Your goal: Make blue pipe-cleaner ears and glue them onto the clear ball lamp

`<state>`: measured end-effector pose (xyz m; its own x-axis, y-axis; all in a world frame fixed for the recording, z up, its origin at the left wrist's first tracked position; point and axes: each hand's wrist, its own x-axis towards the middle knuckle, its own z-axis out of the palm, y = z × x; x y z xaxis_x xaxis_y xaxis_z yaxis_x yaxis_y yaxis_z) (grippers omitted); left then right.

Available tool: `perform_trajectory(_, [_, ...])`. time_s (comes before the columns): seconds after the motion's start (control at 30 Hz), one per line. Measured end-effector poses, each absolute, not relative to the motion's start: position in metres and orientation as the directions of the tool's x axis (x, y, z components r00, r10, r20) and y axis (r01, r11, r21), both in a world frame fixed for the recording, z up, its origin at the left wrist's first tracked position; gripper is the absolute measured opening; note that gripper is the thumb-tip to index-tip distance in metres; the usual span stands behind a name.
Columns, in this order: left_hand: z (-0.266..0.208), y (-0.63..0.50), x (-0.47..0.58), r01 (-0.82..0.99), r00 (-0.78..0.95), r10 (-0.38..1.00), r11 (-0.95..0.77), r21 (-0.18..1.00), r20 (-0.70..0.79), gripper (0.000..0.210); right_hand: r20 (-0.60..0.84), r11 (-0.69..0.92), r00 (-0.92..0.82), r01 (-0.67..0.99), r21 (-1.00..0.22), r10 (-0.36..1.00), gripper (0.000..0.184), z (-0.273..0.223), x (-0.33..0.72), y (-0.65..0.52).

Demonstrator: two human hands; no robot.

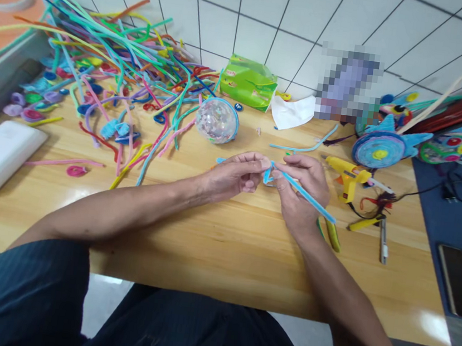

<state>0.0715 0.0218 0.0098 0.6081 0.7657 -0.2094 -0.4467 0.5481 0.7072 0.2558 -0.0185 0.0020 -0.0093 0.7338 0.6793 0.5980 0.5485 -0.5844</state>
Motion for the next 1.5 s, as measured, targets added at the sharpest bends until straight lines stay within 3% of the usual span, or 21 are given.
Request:
perform_trajectory(0.23, [0.01,0.02,0.071,-0.478,0.588,0.788,0.522,0.706,-0.184,0.032,0.691,0.554,-0.062,0.65,-0.52,0.721,0.022,-0.003,0.254,-0.02])
perform_trajectory(0.5, [0.011,0.028,0.067,-0.521,0.552,0.822,0.47,0.712,-0.139,0.033,0.652,0.69,-0.347,0.612,-0.387,0.674,0.068,-0.001,0.265,-0.021])
perform_trajectory(0.6, [0.008,0.029,0.067,-0.526,0.546,0.83,0.443,0.726,-0.111,0.037,0.612,0.641,-0.293,0.594,-0.485,0.735,0.068,0.006,0.265,-0.023])
perform_trajectory(0.73, [0.004,0.028,0.069,-0.515,0.53,0.844,0.4,0.758,-0.086,0.042,0.545,0.493,-0.097,0.578,-0.651,0.833,0.046,0.015,0.261,-0.022])
perform_trajectory(0.87, [0.006,0.028,0.07,-0.497,0.498,0.864,0.353,0.793,-0.072,0.042,0.509,0.43,-0.016,0.561,-0.707,0.86,0.023,0.022,0.262,-0.018])
perform_trajectory(0.97, [0.009,0.029,0.068,-0.495,0.49,0.87,0.338,0.8,-0.064,0.039,0.518,0.467,-0.043,0.503,-0.727,0.854,0.017,0.027,0.269,-0.016])
perform_trajectory(1.07, [0.012,0.031,0.066,-0.501,0.494,0.866,0.356,0.788,-0.077,0.036,0.464,0.514,-0.227,0.468,-0.719,0.856,0.026,0.038,0.282,-0.012])
perform_trajectory(1.17, [0.013,0.032,0.065,-0.502,0.49,0.864,0.386,0.774,-0.114,0.034,0.282,0.485,-0.439,0.467,-0.739,0.853,0.039,0.052,0.299,-0.007])
perform_trajectory(1.3, [0.011,0.032,0.065,-0.51,0.498,0.862,0.383,0.77,-0.099,0.04,0.086,0.327,-0.573,0.331,-0.885,0.815,0.078,0.06,0.316,-0.002])
perform_trajectory(1.37, [0.011,0.032,0.066,-0.51,0.497,0.864,0.364,0.779,-0.078,0.044,0.052,0.2,-0.525,0.229,-0.953,0.85,0.083,0.056,0.316,0.0])
perform_trajectory(1.5, [0.012,0.031,0.068,-0.473,0.468,0.879,0.335,0.815,-0.089,0.046,-0.022,0.009,-0.157,0.19,-0.982,0.987,0.053,0.038,0.302,0.001])
